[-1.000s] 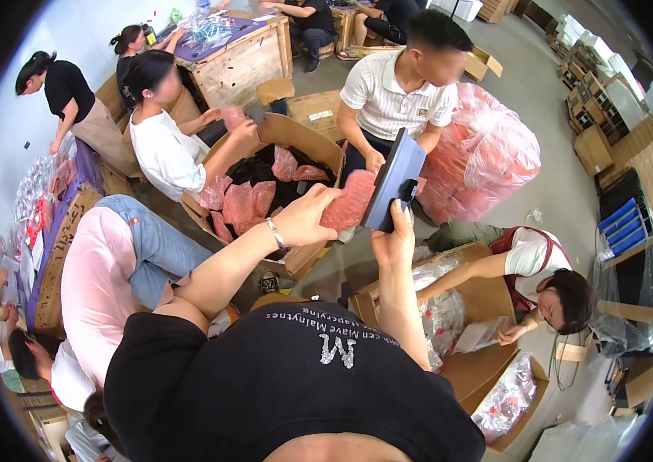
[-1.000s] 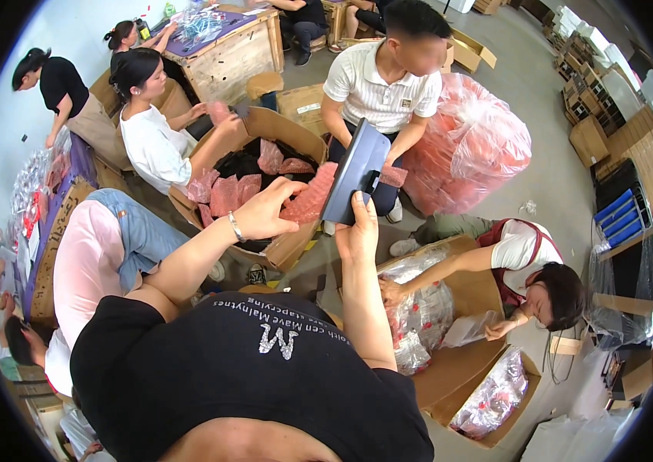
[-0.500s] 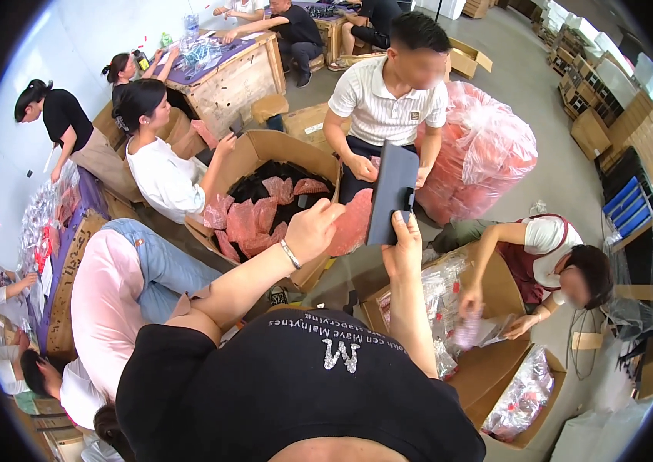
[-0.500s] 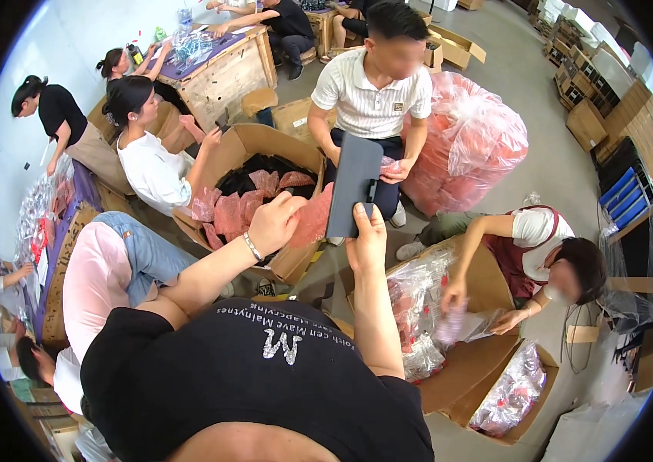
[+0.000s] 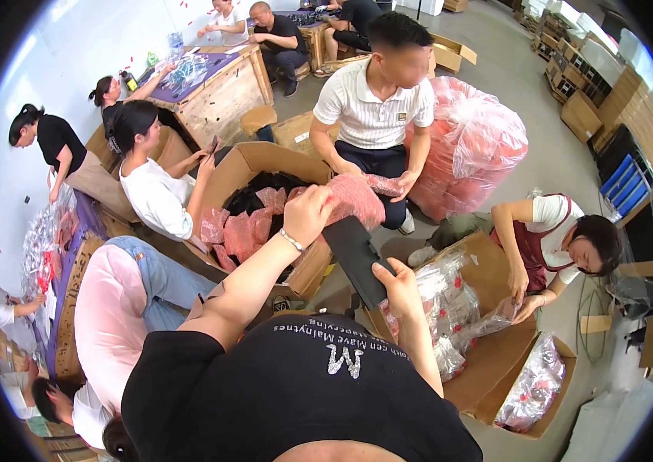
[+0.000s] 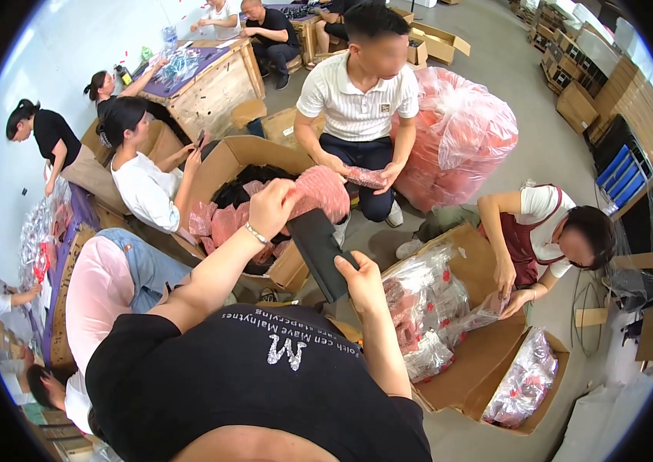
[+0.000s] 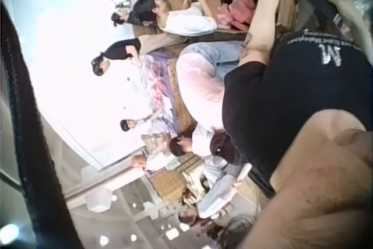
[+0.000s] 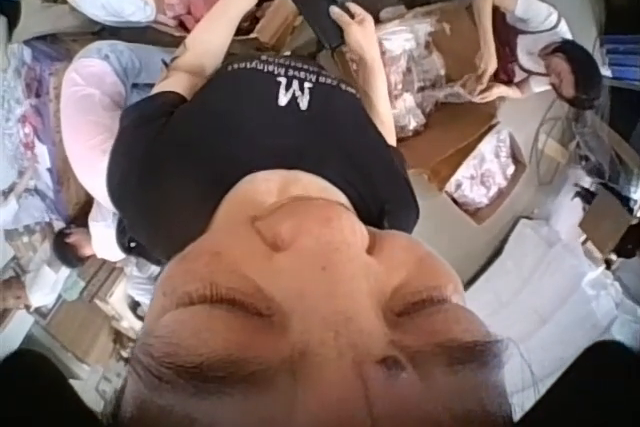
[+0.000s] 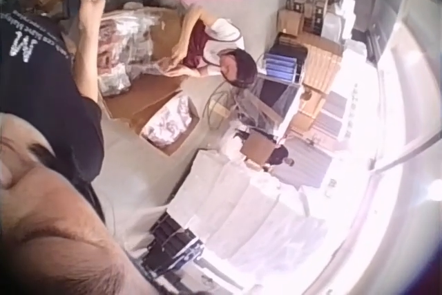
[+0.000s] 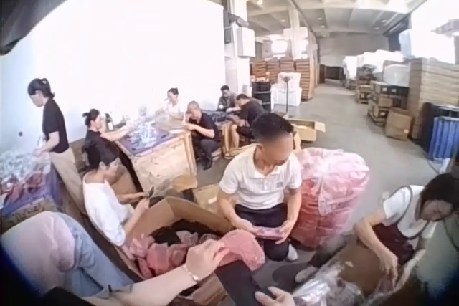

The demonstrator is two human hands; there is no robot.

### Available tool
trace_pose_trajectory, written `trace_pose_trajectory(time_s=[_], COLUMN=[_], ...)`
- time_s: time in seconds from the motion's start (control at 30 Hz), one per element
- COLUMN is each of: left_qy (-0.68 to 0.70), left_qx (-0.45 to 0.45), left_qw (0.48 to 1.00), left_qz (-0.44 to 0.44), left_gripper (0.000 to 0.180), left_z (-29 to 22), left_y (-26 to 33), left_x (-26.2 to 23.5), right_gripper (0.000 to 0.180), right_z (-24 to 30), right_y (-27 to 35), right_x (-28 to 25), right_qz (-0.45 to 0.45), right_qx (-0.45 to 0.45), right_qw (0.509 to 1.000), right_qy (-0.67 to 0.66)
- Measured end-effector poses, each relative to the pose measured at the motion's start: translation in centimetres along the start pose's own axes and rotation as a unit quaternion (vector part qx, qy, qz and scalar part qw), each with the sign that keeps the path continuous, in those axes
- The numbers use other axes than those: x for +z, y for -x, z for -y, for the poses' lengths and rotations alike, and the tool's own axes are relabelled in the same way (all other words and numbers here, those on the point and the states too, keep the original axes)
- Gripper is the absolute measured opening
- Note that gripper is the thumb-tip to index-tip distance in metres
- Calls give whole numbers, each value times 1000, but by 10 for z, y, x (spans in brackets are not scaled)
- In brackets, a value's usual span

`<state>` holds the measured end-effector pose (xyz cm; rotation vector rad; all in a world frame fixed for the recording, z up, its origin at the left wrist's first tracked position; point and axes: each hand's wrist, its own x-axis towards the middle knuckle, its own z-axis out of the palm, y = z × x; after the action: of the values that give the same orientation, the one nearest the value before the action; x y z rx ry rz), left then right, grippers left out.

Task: Packing black electronic components into pink bubble wrap and placing them into cardboard boxes.

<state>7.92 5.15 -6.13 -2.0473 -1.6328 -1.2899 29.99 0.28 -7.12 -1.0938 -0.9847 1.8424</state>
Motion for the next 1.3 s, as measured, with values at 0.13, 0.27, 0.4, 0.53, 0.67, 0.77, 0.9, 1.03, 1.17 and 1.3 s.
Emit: trace_pose_trajectory(time_s=[0.13,0.27,0.4,0.53,0.67,0.77,0.9,1.03,1.17,1.3], left_qy=[32,28,88,122,167,154,141,160,262,334], left_qx=[97,136,201,173,180,140,143,142,62,-250], left_qw=[993,986,968,965,953,966,967,962,952,908], left_qz=[57,88,125,156,177,156,154,169,150,24], left_gripper=[11,13,13,13,17,16,15,16,13,27], left_z=[-18,-24,-47,-52,-64,-64,-68,-77,-80,-34], left_y=[2,11,16,25,40,37,35,42,32,-6], left_x=[-8,-14,-13,-20,-19,-19,-21,-19,-26,-22], right_gripper=[15,19,17,17,15,14,12,29,44,46], right_z=[-9,-29,-27,-26,-47,-38,-40,-33,-33,-16], right_y=[-5,-13,-15,-16,-25,-13,-15,-21,-23,-13], right_x=[1,9,25,26,17,20,15,4,-6,-5], right_qz=[-3,-83,-13,-83,-105,-21,-91,-151,-91,-49], right_qx=[0,-119,-113,-161,-213,-164,-183,-191,-249,-222], right_qw=[1000,988,993,973,957,983,975,935,921,937], right_qy=[-23,-57,-12,-143,-165,-80,-91,-259,-285,-265])
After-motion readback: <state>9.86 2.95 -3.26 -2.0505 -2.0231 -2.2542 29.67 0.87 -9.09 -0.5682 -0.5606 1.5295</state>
